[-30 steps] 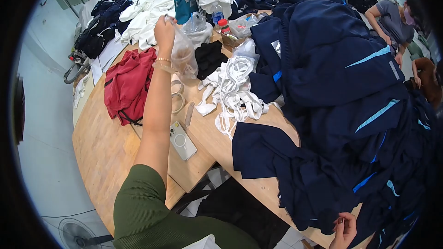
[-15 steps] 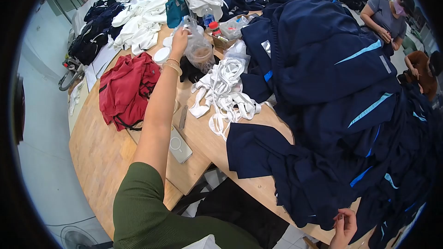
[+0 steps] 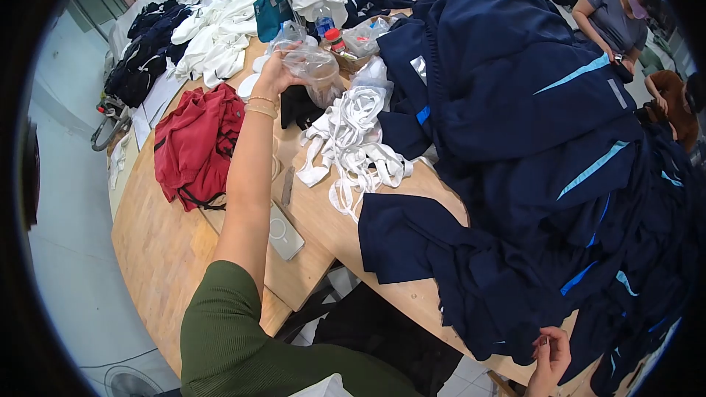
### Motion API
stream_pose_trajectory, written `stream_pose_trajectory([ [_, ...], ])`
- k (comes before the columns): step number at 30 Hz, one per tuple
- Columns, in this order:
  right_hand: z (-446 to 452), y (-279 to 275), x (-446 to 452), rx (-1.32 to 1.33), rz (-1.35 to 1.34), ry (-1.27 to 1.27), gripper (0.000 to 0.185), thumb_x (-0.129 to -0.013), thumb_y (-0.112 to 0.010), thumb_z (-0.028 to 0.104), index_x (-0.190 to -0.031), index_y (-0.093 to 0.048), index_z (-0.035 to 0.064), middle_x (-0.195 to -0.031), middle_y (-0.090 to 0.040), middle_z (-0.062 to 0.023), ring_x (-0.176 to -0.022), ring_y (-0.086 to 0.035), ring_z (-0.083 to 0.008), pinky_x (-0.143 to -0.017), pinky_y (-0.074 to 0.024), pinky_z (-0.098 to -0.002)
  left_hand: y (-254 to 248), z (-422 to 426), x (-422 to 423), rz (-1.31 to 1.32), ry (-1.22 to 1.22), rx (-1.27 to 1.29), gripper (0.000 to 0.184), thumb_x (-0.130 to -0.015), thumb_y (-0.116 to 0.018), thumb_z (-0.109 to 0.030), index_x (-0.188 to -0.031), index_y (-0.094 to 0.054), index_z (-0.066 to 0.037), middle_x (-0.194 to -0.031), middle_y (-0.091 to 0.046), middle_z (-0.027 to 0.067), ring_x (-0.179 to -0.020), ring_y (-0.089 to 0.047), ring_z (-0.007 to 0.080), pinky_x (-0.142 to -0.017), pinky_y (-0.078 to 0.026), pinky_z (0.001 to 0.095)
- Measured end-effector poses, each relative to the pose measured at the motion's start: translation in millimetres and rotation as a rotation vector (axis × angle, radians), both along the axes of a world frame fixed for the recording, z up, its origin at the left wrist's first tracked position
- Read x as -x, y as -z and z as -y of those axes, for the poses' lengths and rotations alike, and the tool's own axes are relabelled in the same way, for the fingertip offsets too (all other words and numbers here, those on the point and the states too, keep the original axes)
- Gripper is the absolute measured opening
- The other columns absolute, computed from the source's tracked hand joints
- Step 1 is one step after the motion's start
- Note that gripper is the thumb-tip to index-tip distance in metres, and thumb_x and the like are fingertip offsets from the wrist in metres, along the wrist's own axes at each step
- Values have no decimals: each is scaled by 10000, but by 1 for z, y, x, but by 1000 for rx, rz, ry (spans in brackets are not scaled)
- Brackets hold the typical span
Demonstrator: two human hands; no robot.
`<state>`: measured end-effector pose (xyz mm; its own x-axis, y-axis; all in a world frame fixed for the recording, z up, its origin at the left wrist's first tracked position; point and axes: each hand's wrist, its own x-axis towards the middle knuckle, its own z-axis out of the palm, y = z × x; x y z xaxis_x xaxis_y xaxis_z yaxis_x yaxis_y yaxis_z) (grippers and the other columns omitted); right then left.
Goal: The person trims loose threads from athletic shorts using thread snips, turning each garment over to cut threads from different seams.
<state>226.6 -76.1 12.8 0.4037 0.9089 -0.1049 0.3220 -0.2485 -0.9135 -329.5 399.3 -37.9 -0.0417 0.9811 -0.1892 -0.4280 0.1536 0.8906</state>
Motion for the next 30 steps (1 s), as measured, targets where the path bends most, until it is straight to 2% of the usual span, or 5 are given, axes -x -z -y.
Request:
stream_pose_trajectory([
  [8, -7, 2, 5, -16, -12, -33, 124, -904, -537, 87, -989, -558, 0, -749, -508, -18, -604, -422, -36, -536, -301, -161, 45, -5, 25, 215, -86, 13, 423, -967, -298, -379, -1288, -447, -148, -1281, -391, 210, -1201, -390, 485, -887, -257, 789],
  [15, -2, -4, 7, -12, 12, 16, 120, -907, -531, 89, -980, -562, -1, -754, -513, -20, -608, -426, -36, -533, -299, -162, 26, 5, 28, 44, -152, -52, 511, -994, -172, -435, -1298, -453, -135, -1324, -369, 201, -1227, -382, 452, -928, -283, 750],
  [18, -4, -5, 12, 34, -8, 10, 127, -909, -528, 96, -978, -565, -4, -754, -515, -24, -604, -427, -39, -533, -304, -164, 37, 0, 31, -8, -101, -28, 395, -975, -302, -367, -1198, -510, -116, -1297, -410, 154, -1226, -378, 352, -880, -361, 715],
  [24, 3, -2, 10, -1, -10, 5, 140, -912, -529, 104, -986, -566, -9, -750, -514, -24, -597, -427, -39, -533, -307, -166, 76, 7, 50, -67, -337, 119, 348, -993, -328, -307, -1266, -437, -120, -1254, -460, 141, -1186, -445, 361, -951, -381, 634],
  [30, 6, -5, 11, -5, -13, 5, 142, -913, -531, 107, -986, -564, -10, -753, -508, -22, -601, -427, -40, -534, -311, -168, 92, 33, 40, 60, -255, 246, 469, -966, -432, -296, -1367, -294, -96, -1328, -384, 183, -1209, -399, 430, -942, -429, 590],
])
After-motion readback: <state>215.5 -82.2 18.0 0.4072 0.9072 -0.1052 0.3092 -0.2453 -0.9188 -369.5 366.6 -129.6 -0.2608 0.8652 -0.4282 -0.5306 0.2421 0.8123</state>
